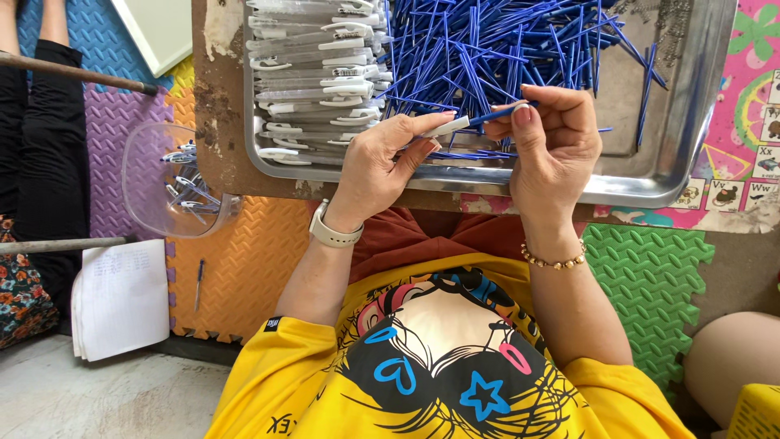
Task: The person assembles pens by hand, picking up blue ink tubes and inserting them into white pen bodies one at a time.
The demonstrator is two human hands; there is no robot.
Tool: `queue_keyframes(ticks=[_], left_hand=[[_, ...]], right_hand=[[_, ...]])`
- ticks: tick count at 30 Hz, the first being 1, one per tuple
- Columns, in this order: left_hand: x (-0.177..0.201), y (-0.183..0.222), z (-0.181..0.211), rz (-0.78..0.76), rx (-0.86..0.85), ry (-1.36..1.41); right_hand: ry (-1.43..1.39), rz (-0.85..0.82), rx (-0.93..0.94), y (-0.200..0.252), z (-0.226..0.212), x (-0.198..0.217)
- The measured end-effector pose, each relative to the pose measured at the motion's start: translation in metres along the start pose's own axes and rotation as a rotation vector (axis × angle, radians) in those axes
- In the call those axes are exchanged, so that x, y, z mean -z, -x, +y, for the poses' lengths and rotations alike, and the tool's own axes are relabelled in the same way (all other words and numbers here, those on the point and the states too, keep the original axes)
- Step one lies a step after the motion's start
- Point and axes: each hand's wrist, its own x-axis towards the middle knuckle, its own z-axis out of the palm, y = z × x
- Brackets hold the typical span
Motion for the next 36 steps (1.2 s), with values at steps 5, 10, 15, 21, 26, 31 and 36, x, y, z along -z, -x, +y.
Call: queue_keyframes(ticks=[5, 10, 15, 21, 26, 31, 36], left_hand=[[-0.001, 0.000, -0.003, -0.001, -0.009, -0.025], [-0.003, 0.000, -0.003, 0.004, -0.001, -0.059], [-0.002, -0.003, -0.002, -0.041, -0.024, -0.082], [-0.002, -0.003, -0.002, -0.055, -0.030, -0.095], [-0.002, -0.003, -0.001, -0.055, -0.024, -0.074], [-0.002, -0.003, 0.000, -0.052, -0.025, -0.089], [-0.003, -0.005, 0.004, 0.017, 0.051, 0.076]], right_hand=[[0.016, 0.033, 0.018, 0.002, 0.002, 0.000], [0.040, 0.060, 0.024, 0.001, 0.001, -0.002], [0.019, 0.018, 0.053, 0.000, -0.003, -0.004], [0.006, 0.042, 0.032, 0.000, -0.004, -0.006], [0.027, -0.002, 0.018, 0.002, -0.009, -0.008], [0.139, -0.068, 0.044, 0.004, -0.009, -0.008], [0.063, -0.096, 0.057, 0.001, 0.008, 0.000]])
